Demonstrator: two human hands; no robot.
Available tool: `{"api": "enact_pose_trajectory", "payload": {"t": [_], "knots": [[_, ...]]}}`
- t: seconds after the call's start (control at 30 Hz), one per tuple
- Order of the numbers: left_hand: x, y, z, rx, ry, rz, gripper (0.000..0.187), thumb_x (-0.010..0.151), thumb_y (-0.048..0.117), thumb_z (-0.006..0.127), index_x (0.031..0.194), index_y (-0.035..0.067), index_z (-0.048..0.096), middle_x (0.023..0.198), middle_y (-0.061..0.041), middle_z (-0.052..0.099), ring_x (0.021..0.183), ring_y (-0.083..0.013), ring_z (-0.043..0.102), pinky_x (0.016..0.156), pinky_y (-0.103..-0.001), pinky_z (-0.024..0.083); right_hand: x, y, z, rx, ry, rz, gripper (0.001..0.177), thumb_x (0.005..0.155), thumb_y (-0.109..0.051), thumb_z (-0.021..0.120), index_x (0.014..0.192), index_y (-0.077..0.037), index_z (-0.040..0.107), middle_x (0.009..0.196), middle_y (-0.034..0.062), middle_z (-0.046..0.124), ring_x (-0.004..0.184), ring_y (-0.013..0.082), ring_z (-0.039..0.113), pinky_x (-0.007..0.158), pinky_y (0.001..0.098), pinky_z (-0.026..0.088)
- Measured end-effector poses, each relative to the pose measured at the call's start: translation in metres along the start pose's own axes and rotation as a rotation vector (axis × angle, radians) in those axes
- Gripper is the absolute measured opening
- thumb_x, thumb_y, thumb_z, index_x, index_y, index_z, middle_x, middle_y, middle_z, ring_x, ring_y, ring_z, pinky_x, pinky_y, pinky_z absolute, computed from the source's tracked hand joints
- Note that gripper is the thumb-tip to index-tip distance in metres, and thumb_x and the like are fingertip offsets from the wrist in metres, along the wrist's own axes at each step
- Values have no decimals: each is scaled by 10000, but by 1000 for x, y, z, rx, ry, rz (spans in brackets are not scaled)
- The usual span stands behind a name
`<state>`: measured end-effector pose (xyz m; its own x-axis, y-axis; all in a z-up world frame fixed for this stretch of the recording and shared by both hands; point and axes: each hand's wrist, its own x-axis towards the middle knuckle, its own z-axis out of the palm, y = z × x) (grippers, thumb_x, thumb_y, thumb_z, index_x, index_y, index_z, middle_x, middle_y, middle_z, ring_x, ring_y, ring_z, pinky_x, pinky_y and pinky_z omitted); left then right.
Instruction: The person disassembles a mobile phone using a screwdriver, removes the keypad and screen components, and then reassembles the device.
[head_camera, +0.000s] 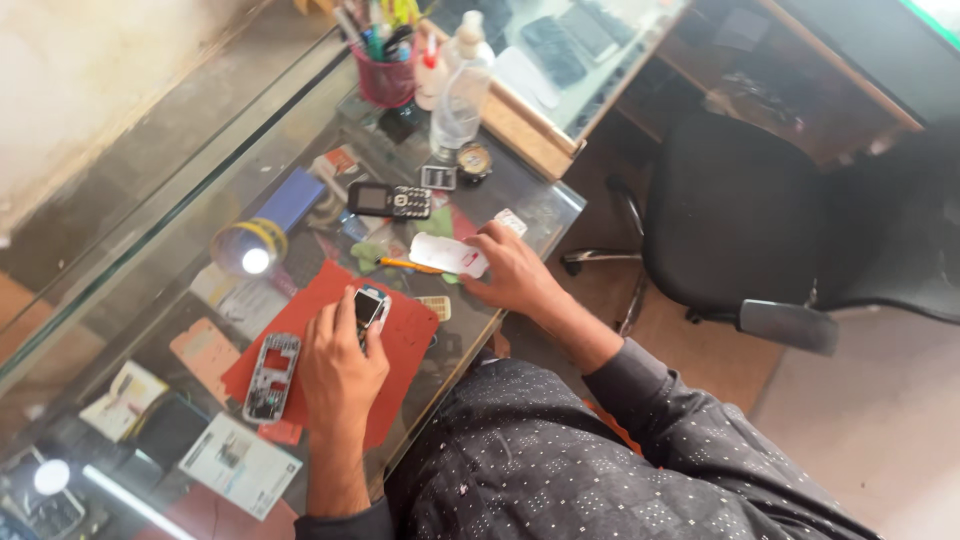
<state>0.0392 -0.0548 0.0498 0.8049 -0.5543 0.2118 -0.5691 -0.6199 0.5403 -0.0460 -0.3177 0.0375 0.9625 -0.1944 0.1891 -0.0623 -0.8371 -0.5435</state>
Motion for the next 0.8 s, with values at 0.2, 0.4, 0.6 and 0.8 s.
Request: {"api": "enact_pose_trajectory", "payload": {"t": [0.2,0.4,0.6,0.8], "knots": [[-4,-3,-1,42,-17,5,520,856,184,756,1293,-67,626,1147,-181,683,1041,-380,618,918,-477,507,-3,-3,0,45,-30,32,507,810,-229,790,1236,-3,635,1127,161,583,1054,352,621,919,427,516],[-15,-10,-18,-101,94,-28,487,854,133,778,1287,-53,653,1166,-197,647,1059,-392,607,926,-486,501,8,-6,-12,72,-41,-24,551,737,-202,829,1222,-7,654,1181,164,591,1080,346,629,899,403,551],[-38,-29,-38,-154,187,-166,500,874,170,812,1307,-28,660,1158,-194,600,1066,-388,608,917,-466,516,22,-21,-25,109,-126,-139,525,751,-156,833,1233,-23,669,1212,155,600,1058,344,647,850,415,557],[-56,-47,-58,15,294,-258,528,860,176,833,1308,-37,652,1157,-160,635,1102,-381,593,937,-460,510,39,-48,-12,160,-247,-317,537,752,-130,831,1253,-22,673,1202,156,589,1079,346,623,896,422,524]]}}
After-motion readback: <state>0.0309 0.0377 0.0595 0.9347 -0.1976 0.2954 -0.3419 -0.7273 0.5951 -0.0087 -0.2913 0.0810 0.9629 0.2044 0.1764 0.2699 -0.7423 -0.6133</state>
